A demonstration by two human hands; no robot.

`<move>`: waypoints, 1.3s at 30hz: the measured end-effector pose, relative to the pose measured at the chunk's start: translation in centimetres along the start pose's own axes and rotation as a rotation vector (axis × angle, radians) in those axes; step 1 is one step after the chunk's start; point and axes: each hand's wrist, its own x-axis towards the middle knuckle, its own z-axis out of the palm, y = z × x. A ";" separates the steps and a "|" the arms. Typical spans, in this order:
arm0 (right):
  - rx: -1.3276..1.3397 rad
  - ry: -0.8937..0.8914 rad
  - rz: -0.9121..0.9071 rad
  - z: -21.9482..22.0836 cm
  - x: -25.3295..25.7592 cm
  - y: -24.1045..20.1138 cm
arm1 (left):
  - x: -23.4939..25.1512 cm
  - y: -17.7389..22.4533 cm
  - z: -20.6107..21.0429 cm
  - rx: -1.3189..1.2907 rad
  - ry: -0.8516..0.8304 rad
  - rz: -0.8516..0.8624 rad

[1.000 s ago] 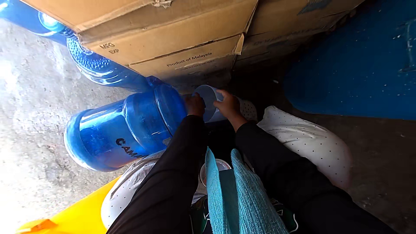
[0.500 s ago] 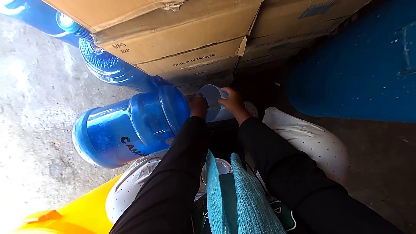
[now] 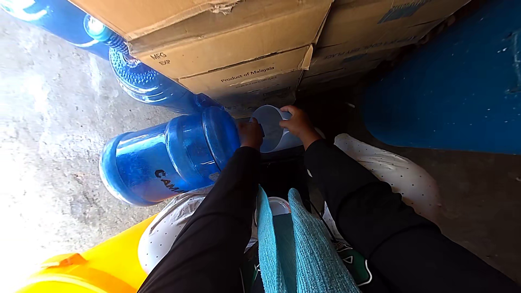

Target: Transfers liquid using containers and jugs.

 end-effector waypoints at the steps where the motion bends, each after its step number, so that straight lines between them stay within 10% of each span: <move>1: -0.005 0.001 -0.001 0.0 0.0 0.1 | 0.0 0.0 0.1 0.017 -0.001 0.001; 39: -0.009 0.018 -0.044 -0.8 0.6 0.7 | -1.3 -0.4 -0.9 0.089 -0.060 0.020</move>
